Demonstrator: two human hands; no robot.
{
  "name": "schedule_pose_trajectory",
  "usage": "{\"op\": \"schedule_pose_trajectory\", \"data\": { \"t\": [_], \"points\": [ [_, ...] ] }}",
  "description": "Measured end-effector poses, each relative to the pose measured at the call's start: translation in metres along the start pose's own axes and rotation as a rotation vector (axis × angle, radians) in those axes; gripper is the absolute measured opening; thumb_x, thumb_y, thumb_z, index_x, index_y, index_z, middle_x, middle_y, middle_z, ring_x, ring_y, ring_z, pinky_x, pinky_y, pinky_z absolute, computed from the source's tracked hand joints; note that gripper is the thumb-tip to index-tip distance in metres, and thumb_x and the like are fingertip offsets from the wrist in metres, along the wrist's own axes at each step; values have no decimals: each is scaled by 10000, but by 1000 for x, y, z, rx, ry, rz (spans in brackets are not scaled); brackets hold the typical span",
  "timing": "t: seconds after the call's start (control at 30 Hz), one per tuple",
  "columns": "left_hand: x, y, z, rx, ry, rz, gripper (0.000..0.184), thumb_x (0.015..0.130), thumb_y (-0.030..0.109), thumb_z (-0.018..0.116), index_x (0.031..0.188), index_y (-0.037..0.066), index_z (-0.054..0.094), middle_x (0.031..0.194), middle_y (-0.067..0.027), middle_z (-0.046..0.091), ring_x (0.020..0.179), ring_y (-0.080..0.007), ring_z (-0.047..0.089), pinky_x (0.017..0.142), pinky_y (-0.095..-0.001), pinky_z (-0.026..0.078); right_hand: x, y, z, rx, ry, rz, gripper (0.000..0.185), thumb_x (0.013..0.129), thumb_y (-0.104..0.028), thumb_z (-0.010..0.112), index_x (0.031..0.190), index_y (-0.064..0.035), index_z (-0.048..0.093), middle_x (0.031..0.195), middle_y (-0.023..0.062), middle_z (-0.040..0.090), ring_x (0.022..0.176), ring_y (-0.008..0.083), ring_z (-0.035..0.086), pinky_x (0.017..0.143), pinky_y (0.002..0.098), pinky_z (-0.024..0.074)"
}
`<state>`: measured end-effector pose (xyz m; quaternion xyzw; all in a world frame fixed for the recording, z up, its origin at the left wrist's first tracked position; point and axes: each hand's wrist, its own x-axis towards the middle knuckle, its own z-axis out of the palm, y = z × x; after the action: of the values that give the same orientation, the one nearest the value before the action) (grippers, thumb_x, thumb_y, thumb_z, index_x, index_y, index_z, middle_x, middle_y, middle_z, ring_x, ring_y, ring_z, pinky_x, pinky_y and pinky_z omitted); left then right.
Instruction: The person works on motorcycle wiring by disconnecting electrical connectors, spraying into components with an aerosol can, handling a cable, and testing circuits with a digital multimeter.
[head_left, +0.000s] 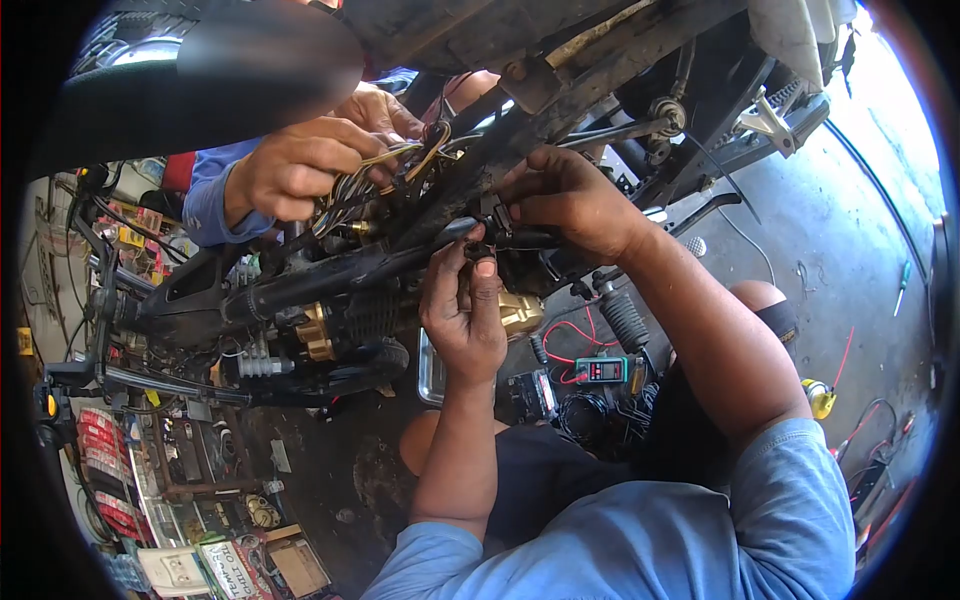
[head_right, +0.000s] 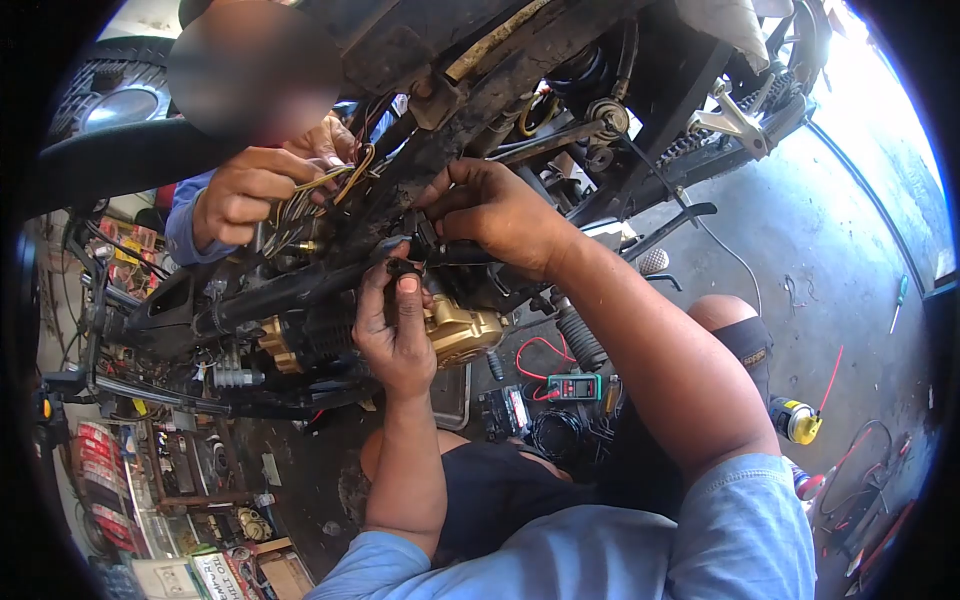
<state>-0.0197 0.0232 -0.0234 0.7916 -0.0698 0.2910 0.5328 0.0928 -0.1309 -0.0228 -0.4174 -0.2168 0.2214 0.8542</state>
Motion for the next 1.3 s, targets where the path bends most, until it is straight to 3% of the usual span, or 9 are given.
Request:
{"op": "schedule_pose_trajectory", "data": {
  "t": [0.17, 0.37, 0.47, 0.57, 0.67, 0.77, 0.83, 0.97, 1.3],
  "points": [
    [-1, -2, -2, 117, -16, 46, 280, 990, 69, 615, 1254, -20, 647, 1151, -85, 649, 934, -104, 624, 778, -227, 502, -3, -5, 4, -34, 6, 11, 328, 808, 7, 704, 1121, 23, 606, 1017, 118, 701, 953, 167, 656, 865, 280, 520],
    [-3, -6, 1, 64, 18, 16, 289, 989, 73, 619, 1262, -20, 639, 1176, -88, 656, 967, -116, 625, 802, -236, 506, -3, 4, 10, -437, 114, -136, 389, 826, 20, 731, 1171, 49, 553, 1124, 164, 695, 1089, 234, 683, 938, 336, 518],
    [-3, -7, 2, 86, 40, 73, 289, 1011, 136, 632, 1257, -14, 645, 1165, -61, 659, 792, -49, 572, 700, -207, 490, 1, 8, 6, -380, 45, -174, 419, 824, 43, 721, 1197, 55, 531, 1148, 163, 686, 1113, 233, 685, 952, 340, 518],
    [-5, -5, 2, 70, 65, 37, 280, 998, 104, 645, 1245, -27, 634, 1150, -66, 662, 810, -54, 588, 712, -209, 502, -3, 1, 12, -459, 46, -166, 455, 827, 64, 702, 1238, 52, 506, 1151, 155, 686, 1110, 239, 684, 951, 339, 528],
    [-6, -7, 3, 29, 133, 35, 261, 956, 44, 677, 1196, -47, 624, 1139, -128, 674, 997, -158, 662, 845, -282, 539, -2, 0, 15, -255, -20, -150, 487, 832, 83, 681, 1275, 54, 480, 1162, 154, 684, 1121, 249, 678, 965, 350, 531],
    [-7, -8, 2, 163, 121, 177, 275, 941, 37, 697, 1184, -54, 608, 1124, -132, 677, 1035, -175, 668, 882, -309, 546, -2, -1, 14, -177, -41, -98, 492, 840, 92, 667, 1292, 51, 475, 1171, 160, 681, 1130, 252, 669, 978, 359, 532],
    [-9, -9, 2, -35, 157, 12, 286, 952, 61, 687, 1200, -39, 588, 1101, -129, 675, 956, -169, 669, 824, -297, 554, -1, 0, 11, -197, -68, -64, 609, 881, 68, 661, 1429, 13, 400, 1191, 191, 693, 1177, 249, 644, 1024, 367, 508],
    [0, -2, -4, -517, 130, -60, 238, 994, 89, 602, 1220, 27, 558, 1122, -142, 659, 841, -161, 586, 742, -298, 504, -2, -3, 10, -184, -84, -98, 475, 865, 35, 680, 1295, 46, 478, 1170, 176, 688, 1135, 245, 662, 999, 365, 511],
    [1, -3, -8, -580, 153, -115, 230, 993, 85, 595, 1214, 32, 562, 1116, -157, 661, 856, -175, 605, 731, -302, 518, -4, -9, 8, -122, -136, -15, 586, 886, -14, 679, 1388, 65, 387, 1213, 224, 679, 1177, 255, 632, 1025, 360, 480]
  ]
}}
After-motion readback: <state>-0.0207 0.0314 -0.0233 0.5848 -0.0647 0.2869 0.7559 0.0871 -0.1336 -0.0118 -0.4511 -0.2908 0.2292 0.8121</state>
